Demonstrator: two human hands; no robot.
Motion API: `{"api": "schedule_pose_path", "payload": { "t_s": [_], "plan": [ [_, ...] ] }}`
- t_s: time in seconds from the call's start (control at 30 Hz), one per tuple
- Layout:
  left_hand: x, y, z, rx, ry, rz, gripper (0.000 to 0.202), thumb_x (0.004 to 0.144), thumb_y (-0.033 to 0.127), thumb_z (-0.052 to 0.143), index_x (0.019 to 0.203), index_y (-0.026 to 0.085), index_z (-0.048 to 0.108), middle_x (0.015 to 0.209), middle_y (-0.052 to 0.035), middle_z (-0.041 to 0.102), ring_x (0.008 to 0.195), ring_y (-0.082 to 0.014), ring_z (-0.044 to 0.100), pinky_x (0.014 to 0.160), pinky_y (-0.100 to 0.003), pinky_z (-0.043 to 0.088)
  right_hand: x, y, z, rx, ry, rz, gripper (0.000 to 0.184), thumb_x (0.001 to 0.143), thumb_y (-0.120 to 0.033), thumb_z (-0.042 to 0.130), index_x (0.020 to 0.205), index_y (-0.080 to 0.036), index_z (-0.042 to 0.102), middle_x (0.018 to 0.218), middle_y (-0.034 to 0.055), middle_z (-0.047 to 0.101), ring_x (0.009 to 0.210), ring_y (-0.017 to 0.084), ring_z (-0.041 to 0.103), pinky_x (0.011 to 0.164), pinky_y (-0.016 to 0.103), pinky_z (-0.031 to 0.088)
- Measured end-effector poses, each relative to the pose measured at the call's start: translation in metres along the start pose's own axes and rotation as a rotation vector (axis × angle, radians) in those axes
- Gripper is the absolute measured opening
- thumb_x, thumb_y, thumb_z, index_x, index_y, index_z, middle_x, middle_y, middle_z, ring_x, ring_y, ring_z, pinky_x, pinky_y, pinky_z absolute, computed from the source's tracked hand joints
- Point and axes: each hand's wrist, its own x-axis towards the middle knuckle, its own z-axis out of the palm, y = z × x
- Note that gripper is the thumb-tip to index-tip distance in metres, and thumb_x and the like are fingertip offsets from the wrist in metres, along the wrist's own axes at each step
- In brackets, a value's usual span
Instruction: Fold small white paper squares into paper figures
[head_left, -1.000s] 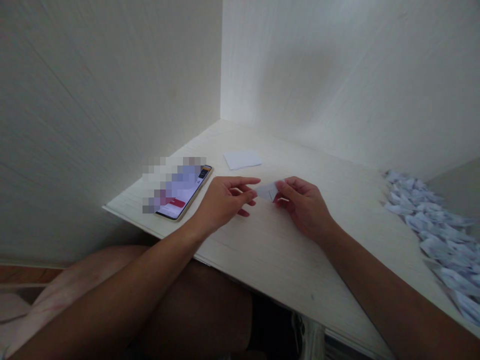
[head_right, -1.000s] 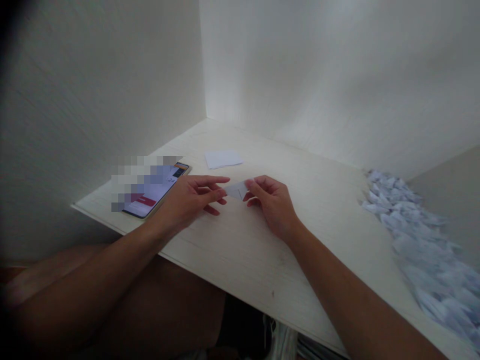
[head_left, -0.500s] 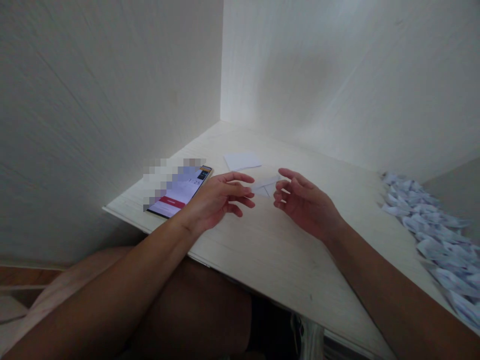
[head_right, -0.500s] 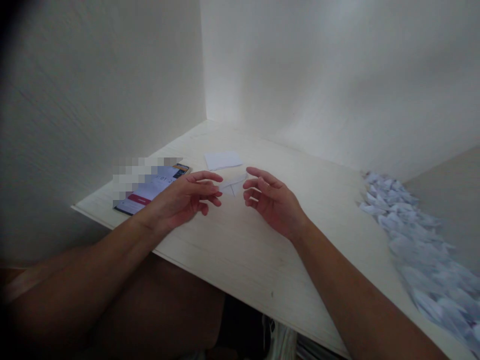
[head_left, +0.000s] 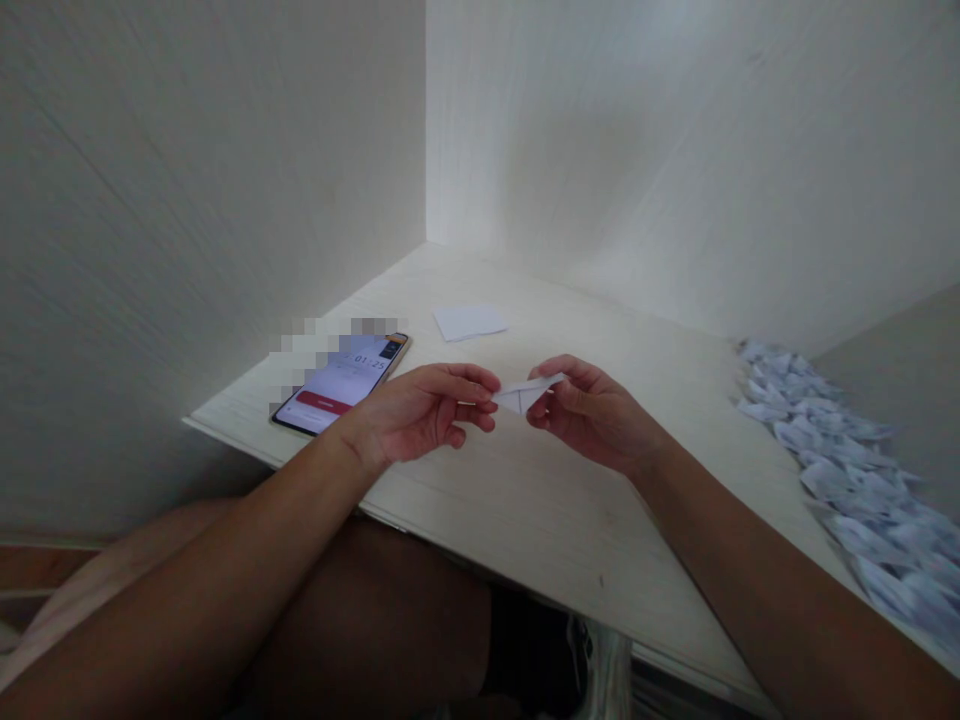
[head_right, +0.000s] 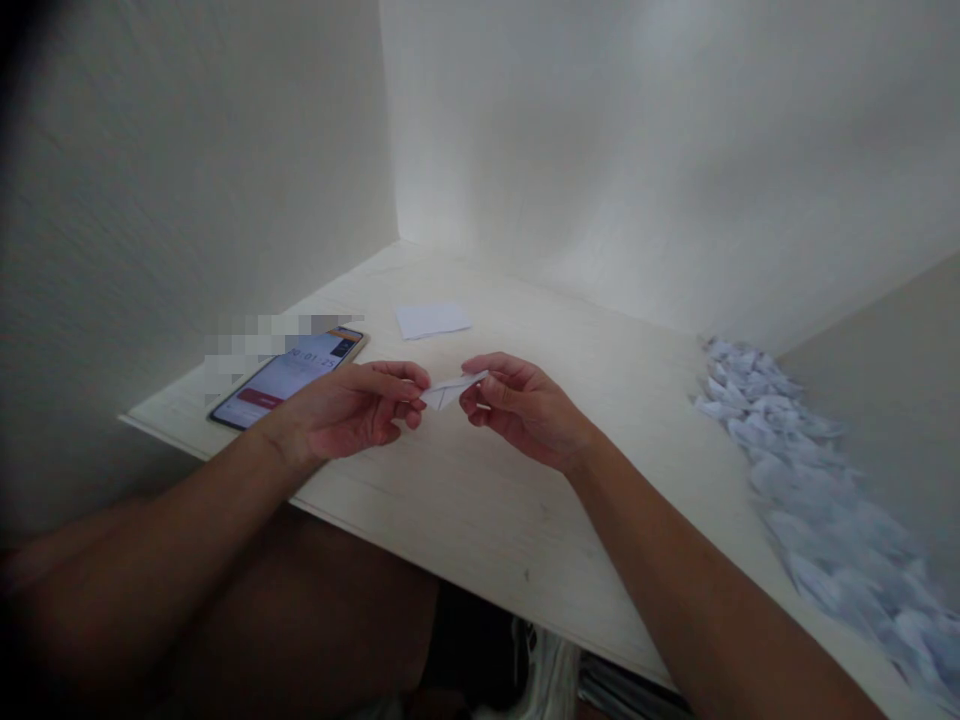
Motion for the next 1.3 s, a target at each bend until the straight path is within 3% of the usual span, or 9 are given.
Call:
{"api": "schedule_pose_path", "payload": {
  "t_s": [0.23, 0.5, 0.77, 1.07, 1.3],
  "plan": [
    [0.001, -0.002, 0.000, 0.071, 0.047, 0.073, 0.014, 0.078, 0.000, 0.070, 0.086, 0.012, 0.074, 0.070, -0.0053, 0.075, 0.058, -0.0171, 0.075, 0.040, -0.017, 0.054, 0.002, -0.001, 0.002, -0.017, 0.062, -0.024, 0.026, 0.073, -0.044, 0.097, 0.089, -0.028, 0.083, 0.079, -0.0013, 0.071, 0.076, 0.012, 0.063, 0.069, 0.025, 0.050],
    [0.005, -0.009, -0.001, 0.353, 0.191, 0.413, 0.022, 0.071, 0.017, 0.085, 0.092, 0.015, 0.077, 0.075, -0.0029, 0.073, 0.066, -0.0180, 0.074, 0.043, -0.020, 0.055, 0.007, -0.003, -0.004, -0.103, 0.228, 0.009, 0.027, 0.065, -0.034, 0.099, 0.087, -0.024, 0.086, 0.080, 0.0014, 0.078, 0.070, 0.012, 0.066, 0.069, 0.029, 0.053],
    [0.005, -0.018, 0.009, 0.730, 0.388, 0.634, 0.015, 0.076, 0.021, 0.081, 0.091, 0.016, 0.079, 0.073, -0.0046, 0.073, 0.069, -0.0182, 0.072, 0.048, -0.023, 0.059, 0.011, -0.004, -0.014, -0.192, 0.330, 0.045, 0.032, 0.056, -0.030, 0.101, 0.084, -0.024, 0.086, 0.074, 0.0016, 0.078, 0.068, 0.014, 0.068, 0.070, 0.031, 0.053],
    [0.004, -0.020, 0.015, 0.781, 0.422, 0.658, 0.008, 0.082, 0.014, 0.076, 0.087, 0.016, 0.081, 0.075, -0.0046, 0.075, 0.066, -0.0146, 0.068, 0.054, -0.022, 0.060, 0.009, -0.014, -0.007, -0.359, 0.338, -0.070, 0.027, 0.063, -0.030, 0.095, 0.088, -0.024, 0.087, 0.070, 0.0015, 0.077, 0.069, 0.017, 0.067, 0.083, 0.039, 0.050],
    [0.005, -0.016, 0.014, 0.702, 0.387, 0.588, 0.011, 0.080, 0.010, 0.078, 0.090, 0.015, 0.080, 0.072, -0.0037, 0.074, 0.066, -0.0140, 0.069, 0.053, -0.020, 0.058, 0.010, -0.005, -0.017, -0.402, 0.289, -0.025, 0.028, 0.066, -0.038, 0.095, 0.088, -0.024, 0.084, 0.071, 0.0016, 0.076, 0.069, 0.016, 0.065, 0.070, 0.033, 0.045]
  ]
}}
